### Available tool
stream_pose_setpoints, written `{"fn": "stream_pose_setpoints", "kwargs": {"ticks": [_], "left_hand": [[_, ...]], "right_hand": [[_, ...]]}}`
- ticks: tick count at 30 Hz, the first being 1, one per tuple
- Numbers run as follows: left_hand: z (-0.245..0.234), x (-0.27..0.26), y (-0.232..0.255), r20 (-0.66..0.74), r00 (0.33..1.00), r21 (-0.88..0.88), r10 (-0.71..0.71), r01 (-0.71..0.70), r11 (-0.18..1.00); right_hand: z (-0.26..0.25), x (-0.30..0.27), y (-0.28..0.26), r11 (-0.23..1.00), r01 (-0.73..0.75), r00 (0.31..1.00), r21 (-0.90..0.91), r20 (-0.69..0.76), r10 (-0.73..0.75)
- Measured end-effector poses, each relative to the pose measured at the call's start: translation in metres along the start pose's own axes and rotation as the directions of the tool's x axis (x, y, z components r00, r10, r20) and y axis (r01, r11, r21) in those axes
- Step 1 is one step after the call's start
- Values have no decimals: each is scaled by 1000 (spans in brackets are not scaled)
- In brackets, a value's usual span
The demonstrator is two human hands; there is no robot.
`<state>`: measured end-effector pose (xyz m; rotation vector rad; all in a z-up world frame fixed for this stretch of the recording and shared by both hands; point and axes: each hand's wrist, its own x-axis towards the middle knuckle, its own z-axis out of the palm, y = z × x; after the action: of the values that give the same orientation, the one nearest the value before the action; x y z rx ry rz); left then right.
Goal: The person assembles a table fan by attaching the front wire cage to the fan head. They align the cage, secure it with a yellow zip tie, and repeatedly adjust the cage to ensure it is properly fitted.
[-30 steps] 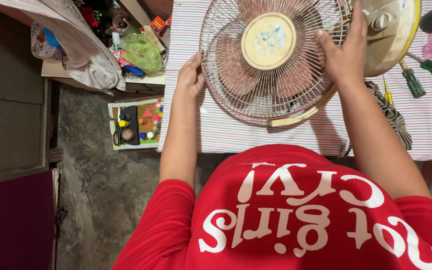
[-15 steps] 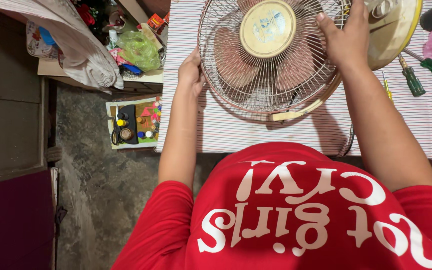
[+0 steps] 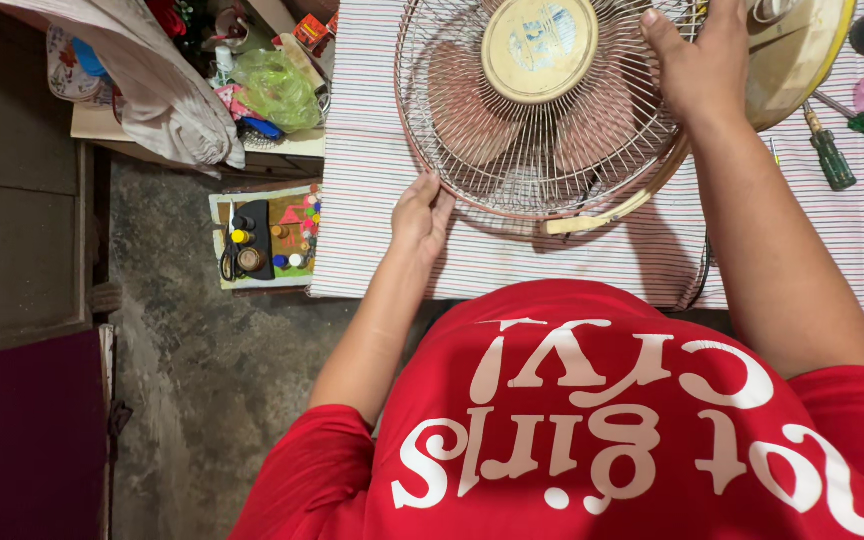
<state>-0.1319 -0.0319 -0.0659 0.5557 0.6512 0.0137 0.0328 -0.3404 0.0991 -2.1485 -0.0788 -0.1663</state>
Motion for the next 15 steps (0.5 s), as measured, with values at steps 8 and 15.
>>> {"fn": "stream_pose_setpoints", "kwargs": {"ticks": [8, 15], "left_hand": [[-1, 9, -28, -19, 995, -241, 99, -101, 965], [5, -8, -28, -31, 999, -147, 19, -23, 989]], "right_hand": [[0, 6, 0, 966, -257, 966, -18, 26, 257], [-12, 12, 6, 851, 410, 906, -328, 41, -421]]}}
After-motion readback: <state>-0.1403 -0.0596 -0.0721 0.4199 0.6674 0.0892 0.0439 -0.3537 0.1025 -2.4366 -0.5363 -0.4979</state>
